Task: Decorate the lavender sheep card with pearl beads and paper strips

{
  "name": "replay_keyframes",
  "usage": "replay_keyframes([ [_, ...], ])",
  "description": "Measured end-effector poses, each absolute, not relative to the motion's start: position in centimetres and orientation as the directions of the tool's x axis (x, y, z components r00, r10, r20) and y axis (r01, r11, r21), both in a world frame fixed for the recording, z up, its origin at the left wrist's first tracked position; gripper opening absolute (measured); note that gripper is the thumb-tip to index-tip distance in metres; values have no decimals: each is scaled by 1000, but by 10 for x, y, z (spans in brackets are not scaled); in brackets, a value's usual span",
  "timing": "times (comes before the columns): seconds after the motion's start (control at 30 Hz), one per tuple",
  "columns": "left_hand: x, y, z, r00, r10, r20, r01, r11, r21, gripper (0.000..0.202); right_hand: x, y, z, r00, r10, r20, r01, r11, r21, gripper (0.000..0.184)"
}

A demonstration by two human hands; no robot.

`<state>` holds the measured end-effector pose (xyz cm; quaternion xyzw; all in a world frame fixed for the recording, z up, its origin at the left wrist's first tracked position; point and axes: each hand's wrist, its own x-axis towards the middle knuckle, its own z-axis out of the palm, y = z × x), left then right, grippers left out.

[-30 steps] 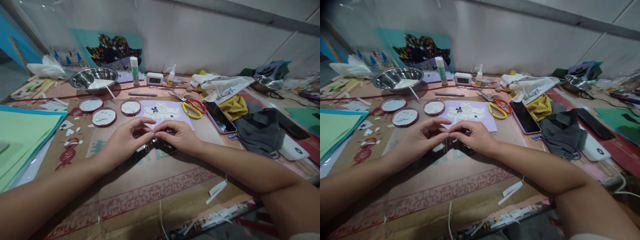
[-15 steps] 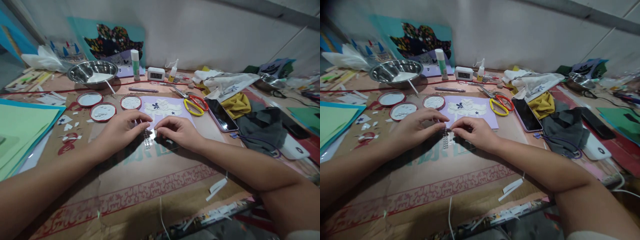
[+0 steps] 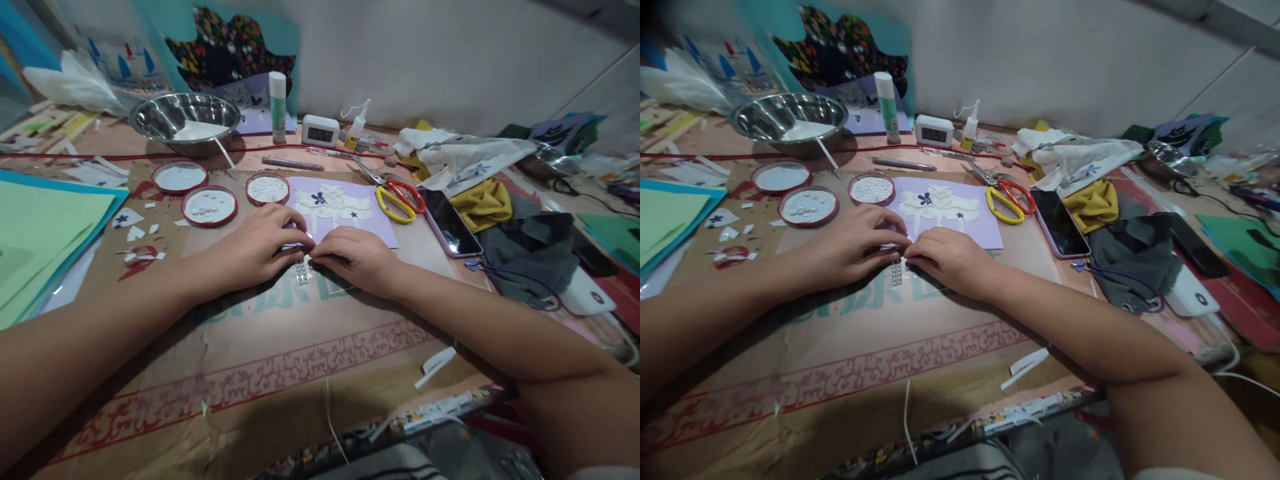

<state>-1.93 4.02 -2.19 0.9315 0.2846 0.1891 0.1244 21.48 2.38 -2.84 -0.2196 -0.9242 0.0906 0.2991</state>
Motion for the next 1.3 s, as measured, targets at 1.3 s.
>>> replay_keyframes([
  [1.3, -20, 41, -23, 760, 600, 250, 495, -784, 376, 29, 216, 21, -24, -867, 331, 372, 334, 941, -60, 24],
])
